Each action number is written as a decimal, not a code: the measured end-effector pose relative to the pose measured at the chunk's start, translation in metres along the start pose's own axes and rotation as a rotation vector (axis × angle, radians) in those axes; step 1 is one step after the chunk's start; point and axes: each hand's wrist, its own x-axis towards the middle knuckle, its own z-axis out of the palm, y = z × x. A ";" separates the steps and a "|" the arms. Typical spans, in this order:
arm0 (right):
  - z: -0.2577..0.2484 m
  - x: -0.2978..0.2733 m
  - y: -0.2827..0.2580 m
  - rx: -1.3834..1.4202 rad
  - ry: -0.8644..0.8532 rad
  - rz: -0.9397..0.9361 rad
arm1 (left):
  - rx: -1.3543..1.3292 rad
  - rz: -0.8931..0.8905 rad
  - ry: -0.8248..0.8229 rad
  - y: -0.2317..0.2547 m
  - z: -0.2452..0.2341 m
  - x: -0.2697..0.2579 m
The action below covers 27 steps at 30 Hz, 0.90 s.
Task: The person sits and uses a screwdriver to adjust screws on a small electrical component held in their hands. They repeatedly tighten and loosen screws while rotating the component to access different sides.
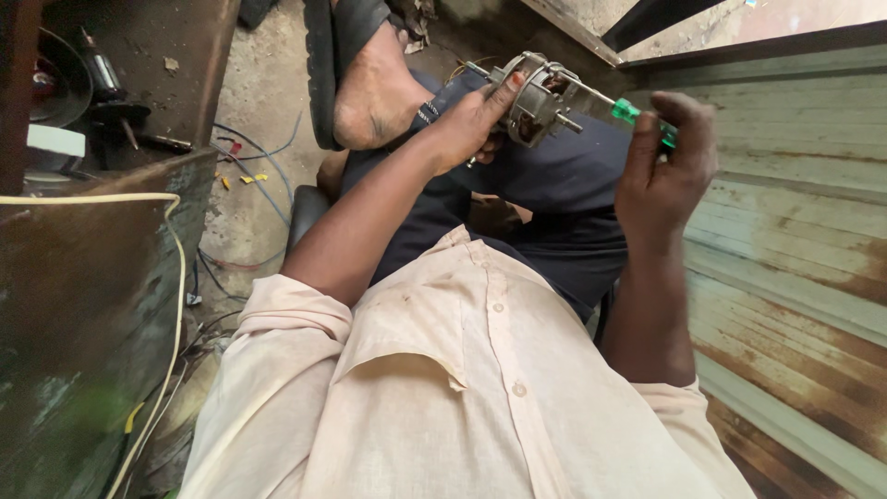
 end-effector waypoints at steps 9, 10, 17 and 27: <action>0.001 -0.003 0.003 0.354 -0.053 0.061 | 0.061 0.016 0.037 -0.001 0.000 0.001; 0.002 -0.002 0.004 0.180 -0.032 0.011 | 0.069 0.010 0.046 -0.002 0.000 0.001; 0.002 -0.007 0.014 0.021 0.026 0.043 | 0.042 0.013 0.024 -0.001 0.000 0.000; 0.009 -0.005 0.005 0.014 0.037 0.033 | 0.038 0.020 0.004 0.000 0.000 -0.001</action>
